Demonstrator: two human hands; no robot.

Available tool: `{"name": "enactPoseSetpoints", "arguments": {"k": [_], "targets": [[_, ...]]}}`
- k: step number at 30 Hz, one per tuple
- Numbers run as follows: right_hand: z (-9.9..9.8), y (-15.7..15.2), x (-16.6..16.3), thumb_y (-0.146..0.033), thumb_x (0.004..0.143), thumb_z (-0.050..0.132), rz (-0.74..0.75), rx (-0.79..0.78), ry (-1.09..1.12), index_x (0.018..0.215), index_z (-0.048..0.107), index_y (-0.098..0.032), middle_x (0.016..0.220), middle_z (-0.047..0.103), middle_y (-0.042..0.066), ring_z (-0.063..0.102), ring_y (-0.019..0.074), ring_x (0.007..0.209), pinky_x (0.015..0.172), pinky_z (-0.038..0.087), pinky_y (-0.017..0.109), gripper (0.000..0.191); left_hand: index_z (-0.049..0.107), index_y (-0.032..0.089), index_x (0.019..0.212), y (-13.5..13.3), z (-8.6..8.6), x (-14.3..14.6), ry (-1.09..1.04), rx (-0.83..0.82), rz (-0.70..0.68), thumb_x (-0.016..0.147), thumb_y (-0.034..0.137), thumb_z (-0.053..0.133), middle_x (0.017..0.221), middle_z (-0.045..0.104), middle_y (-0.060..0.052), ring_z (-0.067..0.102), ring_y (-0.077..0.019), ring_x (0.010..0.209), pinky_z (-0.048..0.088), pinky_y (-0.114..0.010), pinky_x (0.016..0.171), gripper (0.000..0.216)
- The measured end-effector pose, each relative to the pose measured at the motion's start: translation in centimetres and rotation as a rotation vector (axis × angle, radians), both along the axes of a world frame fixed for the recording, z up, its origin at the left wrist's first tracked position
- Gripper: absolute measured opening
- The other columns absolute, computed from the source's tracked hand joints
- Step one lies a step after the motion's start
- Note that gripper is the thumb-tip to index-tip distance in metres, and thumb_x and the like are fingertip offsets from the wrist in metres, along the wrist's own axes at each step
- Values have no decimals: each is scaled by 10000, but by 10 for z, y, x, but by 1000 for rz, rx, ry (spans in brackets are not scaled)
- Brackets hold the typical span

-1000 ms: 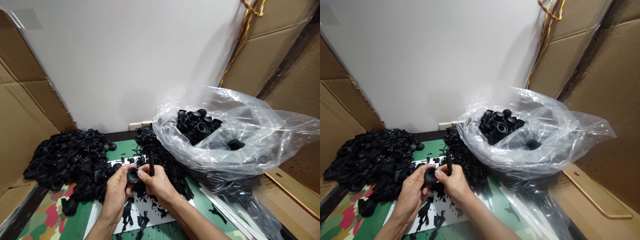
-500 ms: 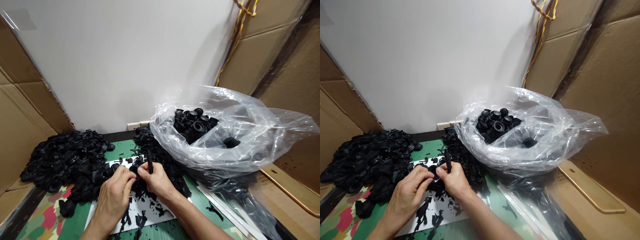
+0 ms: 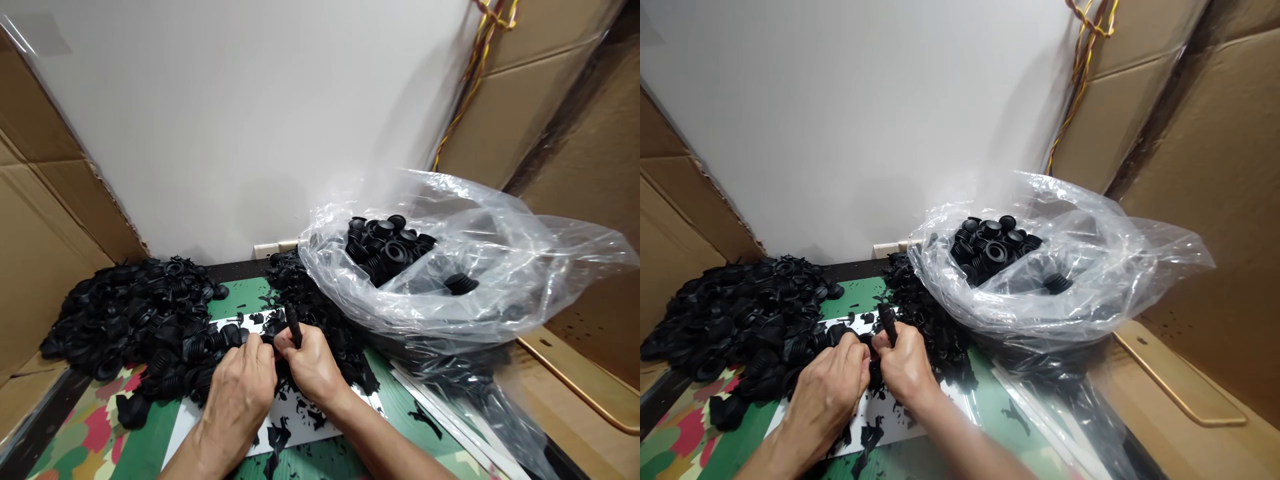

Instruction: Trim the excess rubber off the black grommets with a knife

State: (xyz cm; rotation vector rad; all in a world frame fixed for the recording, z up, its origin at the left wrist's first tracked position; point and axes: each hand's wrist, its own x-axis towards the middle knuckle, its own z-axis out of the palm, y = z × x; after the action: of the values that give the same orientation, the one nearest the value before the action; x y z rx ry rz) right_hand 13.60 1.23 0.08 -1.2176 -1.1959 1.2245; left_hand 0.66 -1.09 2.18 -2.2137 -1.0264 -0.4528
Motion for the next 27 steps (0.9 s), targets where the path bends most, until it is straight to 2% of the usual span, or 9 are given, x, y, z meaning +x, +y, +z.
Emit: {"name": "enactPoseSetpoints", "arguments": {"k": [4, 7, 11, 13, 17, 19, 21, 23, 27], "targets": [[-3, -3, -4, -211, 703, 513, -12, 28, -110, 571, 486, -202, 566, 551, 6, 501, 162, 574, 571, 388, 270, 135, 487, 209, 649, -1, -4, -2, -66, 23, 43, 857, 68, 389, 592, 494, -15, 467, -172, 461, 367, -288, 466, 270], [-5, -3, -6, -211, 726, 515, 12, 22, -153, 582, 490, -203, 570, 564, 13, 507, 161, 565, 559, 377, 265, 146, 479, 208, 661, -3, -8, -8, -127, -11, 80, 873, 89, 375, 599, 490, -6, 490, -156, 456, 380, -272, 464, 265], [-5, 0, 0, -223, 741, 506, -28, 42, -204, 585, 485, -202, 570, 545, 6, 493, 160, 569, 555, 358, 264, 160, 475, 213, 700, -4, -7, -21, -288, -72, 155, 893, 158, 375, 630, 509, 3, 507, -143, 440, 367, -260, 430, 225], [-3, 2, 3, -214, 732, 503, -24, 43, -177, 581, 491, -198, 568, 543, 0, 500, 161, 581, 566, 364, 263, 153, 479, 223, 711, -3, -1, -27, -445, -182, 176, 898, 229, 376, 643, 527, 9, 526, -144, 462, 376, -255, 436, 213], [2, 2, 6, -202, 711, 511, 64, 19, -99, 573, 498, -186, 571, 527, -12, 488, 153, 592, 564, 356, 257, 140, 554, 235, 762, 0, 10, -30, -827, -604, 162, 874, 385, 430, 615, 566, 25, 563, -152, 508, 454, -265, 524, 224], [3, 1, 6, -216, 716, 527, 84, 25, -53, 581, 513, -179, 572, 506, -22, 467, 143, 592, 562, 351, 251, 141, 611, 232, 896, 2, 12, -27, -1016, -810, 135, 814, 415, 528, 695, 634, 11, 573, -146, 500, 479, -275, 539, 217], [2, 1, 5, -248, 720, 567, 94, 35, 40, 590, 536, -172, 564, 484, -29, 439, 126, 570, 541, 342, 240, 154, 644, 230, 962, 4, 13, -23, -1180, -947, 83, 748, 403, 610, 809, 675, -9, 585, -138, 508, 498, -281, 550, 277], [1, 2, 5, -321, 719, 625, 103, 24, 182, 633, 576, -160, 561, 479, -32, 393, 100, 511, 482, 312, 226, 189, 669, 215, 915, 4, 13, -18, -1325, -995, 48, 704, 388, 655, 828, 676, -14, 581, -124, 500, 500, -273, 536, 273], [1, 1, 3, -462, 665, 720, 168, -29, 450, 859, 637, -135, 677, 564, -2, 311, 48, 423, 375, 223, 198, 389, 643, 182, 881, 3, 15, -9, -1584, -933, 59, 657, 382, 706, 665, 648, 11, 530, -91, 424, 426, -215, 424, 308]]}}
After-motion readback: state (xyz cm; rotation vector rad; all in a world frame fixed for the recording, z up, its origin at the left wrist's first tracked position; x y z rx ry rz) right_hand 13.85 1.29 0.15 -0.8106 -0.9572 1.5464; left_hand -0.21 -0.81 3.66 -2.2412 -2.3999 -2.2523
